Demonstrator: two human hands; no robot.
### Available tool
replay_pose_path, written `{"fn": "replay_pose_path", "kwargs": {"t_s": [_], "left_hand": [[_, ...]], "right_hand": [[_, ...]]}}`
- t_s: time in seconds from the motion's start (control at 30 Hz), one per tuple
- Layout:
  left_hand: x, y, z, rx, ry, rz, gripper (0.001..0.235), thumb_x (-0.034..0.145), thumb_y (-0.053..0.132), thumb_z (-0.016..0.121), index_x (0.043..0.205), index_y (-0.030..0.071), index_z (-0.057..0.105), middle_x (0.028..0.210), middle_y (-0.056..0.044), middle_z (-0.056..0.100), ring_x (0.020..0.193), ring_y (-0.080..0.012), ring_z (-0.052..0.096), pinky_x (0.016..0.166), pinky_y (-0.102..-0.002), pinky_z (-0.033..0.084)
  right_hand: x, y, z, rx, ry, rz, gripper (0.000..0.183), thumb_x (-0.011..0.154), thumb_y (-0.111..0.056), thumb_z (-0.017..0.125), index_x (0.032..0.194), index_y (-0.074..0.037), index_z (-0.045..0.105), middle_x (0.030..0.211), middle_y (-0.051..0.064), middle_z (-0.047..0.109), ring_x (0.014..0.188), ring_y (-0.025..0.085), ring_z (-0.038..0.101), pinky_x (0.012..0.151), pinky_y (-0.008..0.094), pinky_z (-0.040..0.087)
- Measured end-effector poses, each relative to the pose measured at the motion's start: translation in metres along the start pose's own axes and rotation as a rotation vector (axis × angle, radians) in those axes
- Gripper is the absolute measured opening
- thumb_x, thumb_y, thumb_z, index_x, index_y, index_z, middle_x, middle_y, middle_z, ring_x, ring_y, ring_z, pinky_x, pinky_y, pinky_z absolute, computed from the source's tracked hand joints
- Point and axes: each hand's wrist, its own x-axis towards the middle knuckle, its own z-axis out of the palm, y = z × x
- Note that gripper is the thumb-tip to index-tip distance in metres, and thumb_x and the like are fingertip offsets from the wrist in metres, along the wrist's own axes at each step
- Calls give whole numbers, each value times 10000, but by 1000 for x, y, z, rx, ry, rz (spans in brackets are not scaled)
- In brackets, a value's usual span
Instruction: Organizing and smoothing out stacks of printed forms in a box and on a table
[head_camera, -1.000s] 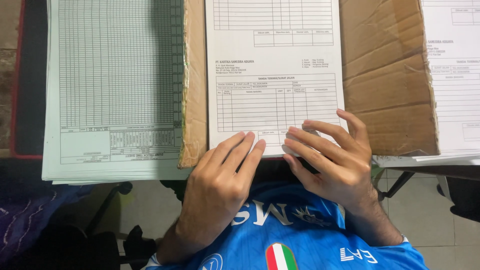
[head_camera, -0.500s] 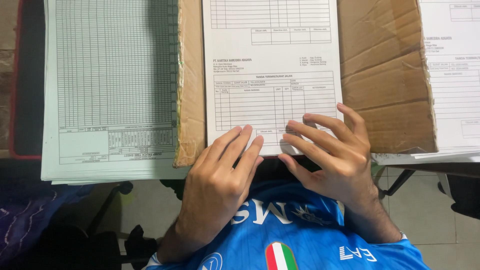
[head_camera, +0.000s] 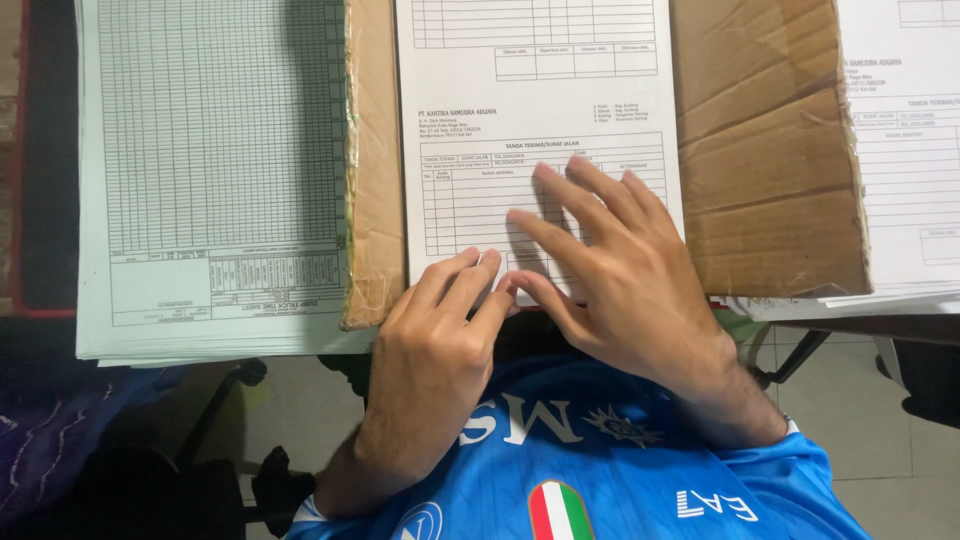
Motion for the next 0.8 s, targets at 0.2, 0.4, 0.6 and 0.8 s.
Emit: {"fn": "replay_pose_path", "kwargs": {"t_s": [0.2,0.4,0.6,0.8], "left_hand": [[1,2,-1,-21,-71,-46,252,858,146,823,1073,47,734,1179,-110,725,1124,-278,662,867,-380,571],[17,7,-2,141,-179,-79,521,819,437,889,1110,108,609,1009,-35,603,897,-211,570,730,-323,536],[38,0,9,-65,-34,-118,294,1020,59,557,1313,35,550,1191,-135,621,1056,-294,594,882,-399,538],[41,-10,44,44,-69,-198,508,1070,223,531,1538,50,434,1606,-145,444,1509,-283,415,1237,-454,357]], "right_hand": [[15,3,14,-128,-79,93,591,1032,-421,535,1538,-117,491,1613,143,441,1489,376,368,1123,681,336],[12,4,18,-135,-62,96,585,1014,-409,511,1528,-129,503,1607,130,455,1480,369,380,1128,675,304],[9,4,29,-114,-68,110,577,988,-322,468,1516,-91,461,1658,129,350,1539,358,260,1169,714,204],[12,2,27,-117,-73,118,622,998,-268,400,1581,-52,391,1696,136,294,1580,330,202,1208,675,135]]}}
